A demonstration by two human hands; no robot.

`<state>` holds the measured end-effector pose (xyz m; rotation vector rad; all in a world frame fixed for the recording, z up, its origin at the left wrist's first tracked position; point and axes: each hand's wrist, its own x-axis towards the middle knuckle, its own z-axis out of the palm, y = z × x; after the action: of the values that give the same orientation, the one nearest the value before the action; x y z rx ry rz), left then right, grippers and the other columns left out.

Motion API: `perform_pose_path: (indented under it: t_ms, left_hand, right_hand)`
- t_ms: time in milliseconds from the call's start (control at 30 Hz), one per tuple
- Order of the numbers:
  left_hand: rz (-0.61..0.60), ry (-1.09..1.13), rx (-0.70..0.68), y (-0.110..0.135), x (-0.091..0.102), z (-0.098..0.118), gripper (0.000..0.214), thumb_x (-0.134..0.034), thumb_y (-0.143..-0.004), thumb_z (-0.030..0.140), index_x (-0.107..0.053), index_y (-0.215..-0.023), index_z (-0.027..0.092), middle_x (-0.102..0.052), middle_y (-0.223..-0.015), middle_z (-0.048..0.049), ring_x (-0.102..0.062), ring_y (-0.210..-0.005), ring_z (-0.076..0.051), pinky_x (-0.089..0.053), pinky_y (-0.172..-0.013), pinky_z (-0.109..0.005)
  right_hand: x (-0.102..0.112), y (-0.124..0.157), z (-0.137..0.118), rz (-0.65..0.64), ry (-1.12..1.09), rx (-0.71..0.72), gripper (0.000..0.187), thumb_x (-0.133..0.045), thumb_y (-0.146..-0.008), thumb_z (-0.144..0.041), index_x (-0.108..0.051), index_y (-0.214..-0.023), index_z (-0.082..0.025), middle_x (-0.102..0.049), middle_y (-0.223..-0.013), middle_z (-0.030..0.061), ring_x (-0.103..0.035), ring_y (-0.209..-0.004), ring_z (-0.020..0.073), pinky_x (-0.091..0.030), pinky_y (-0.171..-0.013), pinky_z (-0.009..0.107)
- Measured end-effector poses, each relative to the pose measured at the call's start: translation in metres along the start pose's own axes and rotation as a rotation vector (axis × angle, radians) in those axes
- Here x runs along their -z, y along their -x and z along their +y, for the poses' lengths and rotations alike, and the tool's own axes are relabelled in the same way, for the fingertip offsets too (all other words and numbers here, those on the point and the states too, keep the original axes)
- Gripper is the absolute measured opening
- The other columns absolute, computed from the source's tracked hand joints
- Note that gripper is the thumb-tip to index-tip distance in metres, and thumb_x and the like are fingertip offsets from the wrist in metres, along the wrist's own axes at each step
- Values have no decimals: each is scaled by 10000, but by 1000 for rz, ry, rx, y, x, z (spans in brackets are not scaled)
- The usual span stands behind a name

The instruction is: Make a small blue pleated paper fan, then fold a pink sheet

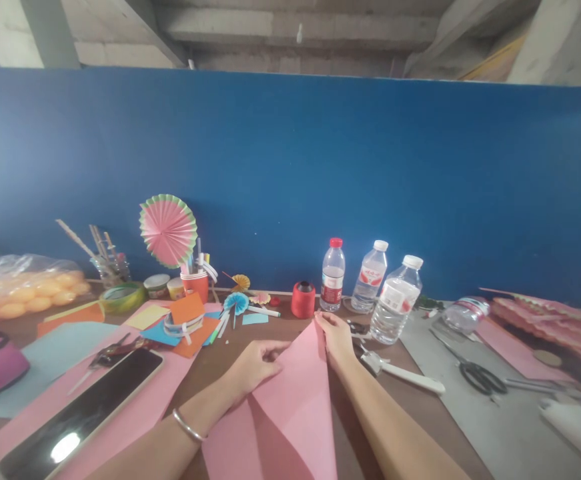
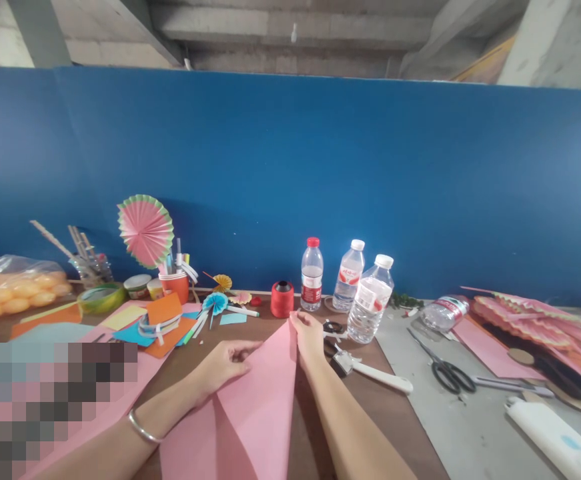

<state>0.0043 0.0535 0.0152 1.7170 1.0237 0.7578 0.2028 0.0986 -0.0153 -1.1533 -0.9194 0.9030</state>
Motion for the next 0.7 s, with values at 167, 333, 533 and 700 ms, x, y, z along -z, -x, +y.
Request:
perform_pose_path:
  t_ms: [167, 333, 533, 700]
  left_hand:
    - [-5, 1, 28, 0, 1, 1, 263, -543, -662, 188, -641, -904, 158, -594, -673, 9, -525, -596, -120, -391, -546, -219]
    - [249, 115, 112, -4, 4, -2, 231, -504, -741, 359, -576, -873, 184, -589, -698, 4, -523, -518, -109, -350, -427, -188]
    - [228, 105, 118, -5, 4, -10, 188, -540, -723, 352, -571, -750, 169, -576, -621, 13, -504, -495, -93, -354, -444, -179]
    - [261, 125, 98, -5, 4, -11, 226, -506, -744, 384, -574, -781, 172, -563, -620, 19, -498, -499, -98, -377, -458, -193]
  right_hand:
    - [2, 3, -14, -94, 115, 36, 307, -592, -653, -412, -671, -746, -130, -674, -755, 73, -597, -729, 203, -423, -667, 274]
    - [-14, 24, -26, -353, 258, 47, 176, -592, -652, -305, -697, -678, -166, -689, -717, 39, -609, -724, 195, -416, -695, 266]
    - [-32, 46, -22, -440, 399, 35, 184, -592, -649, -300, -700, -694, -158, -687, -690, 43, -609, -687, 192, -407, -597, 241]
    - [-33, 49, -20, -453, 455, 36, 170, -601, -643, -300, -672, -693, -154, -677, -680, 36, -602, -646, 168, -393, -561, 219]
